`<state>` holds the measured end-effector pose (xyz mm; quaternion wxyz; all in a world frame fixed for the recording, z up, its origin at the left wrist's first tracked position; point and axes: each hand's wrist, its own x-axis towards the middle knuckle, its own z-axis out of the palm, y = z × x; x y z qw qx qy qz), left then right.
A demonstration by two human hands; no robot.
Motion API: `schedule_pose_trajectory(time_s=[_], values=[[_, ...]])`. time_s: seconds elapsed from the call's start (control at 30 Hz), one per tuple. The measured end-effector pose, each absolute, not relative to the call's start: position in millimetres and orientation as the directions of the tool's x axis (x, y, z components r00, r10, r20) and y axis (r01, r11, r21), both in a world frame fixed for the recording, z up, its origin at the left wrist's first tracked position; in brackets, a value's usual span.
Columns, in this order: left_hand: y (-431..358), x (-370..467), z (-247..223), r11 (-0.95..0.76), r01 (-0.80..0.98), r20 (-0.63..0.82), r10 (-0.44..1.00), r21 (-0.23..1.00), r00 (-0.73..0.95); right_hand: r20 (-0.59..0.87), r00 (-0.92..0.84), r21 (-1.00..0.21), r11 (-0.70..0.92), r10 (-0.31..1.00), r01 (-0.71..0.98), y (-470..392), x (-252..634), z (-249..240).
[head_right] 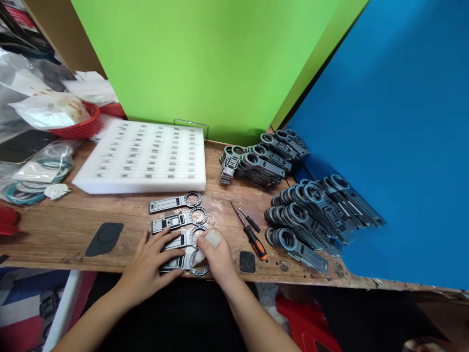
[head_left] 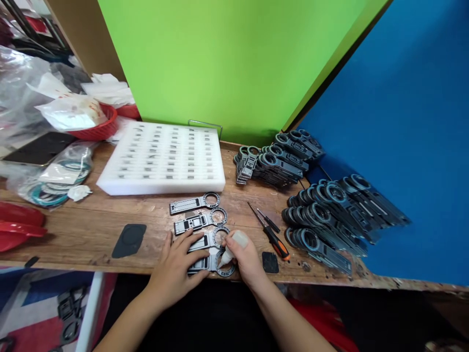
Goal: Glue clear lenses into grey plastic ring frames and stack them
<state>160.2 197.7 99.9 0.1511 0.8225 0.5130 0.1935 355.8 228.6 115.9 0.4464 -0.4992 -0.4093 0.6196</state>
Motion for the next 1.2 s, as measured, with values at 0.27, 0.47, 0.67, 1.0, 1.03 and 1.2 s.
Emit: schedule_pose_trajectory(time_s=[0.27, 0.47, 0.67, 1.0, 1.03, 1.2], values=[[198.7, 159.3, 102.0, -0.435, 0.784, 0.166, 0.899, 0.443, 0.405, -0.165, -0.101, -0.985, -0.157, 0.981, 0.077, 224.4, 355.3, 115.4], [198.5, 159.2, 101.2, -0.434, 0.787, 0.161, 0.899, 0.439, 0.407, -0.155, -0.108, -0.964, -0.127, 0.982, 0.235, 225.7, 356.7, 118.9], [198.4, 159.6, 102.4, -0.434, 0.788, 0.165, 0.9, 0.437, 0.404, -0.132, -0.066, -0.967, -0.114, 0.989, 0.226, 228.7, 352.6, 112.9], [198.8, 159.0, 100.7, -0.446, 0.783, 0.183, 0.895, 0.434, 0.408, -0.129, -0.062, -0.963, -0.11, 0.99, 0.247, 231.9, 350.4, 113.9], [198.8, 158.9, 100.5, -0.446, 0.782, 0.184, 0.894, 0.434, 0.408, -0.127, -0.063, -0.963, -0.108, 0.99, 0.247, 232.0, 350.2, 113.6], [198.8, 158.9, 99.9, -0.444, 0.787, 0.173, 0.895, 0.428, 0.411, -0.113, -0.063, -0.961, -0.093, 0.992, 0.261, 231.7, 350.0, 111.8]])
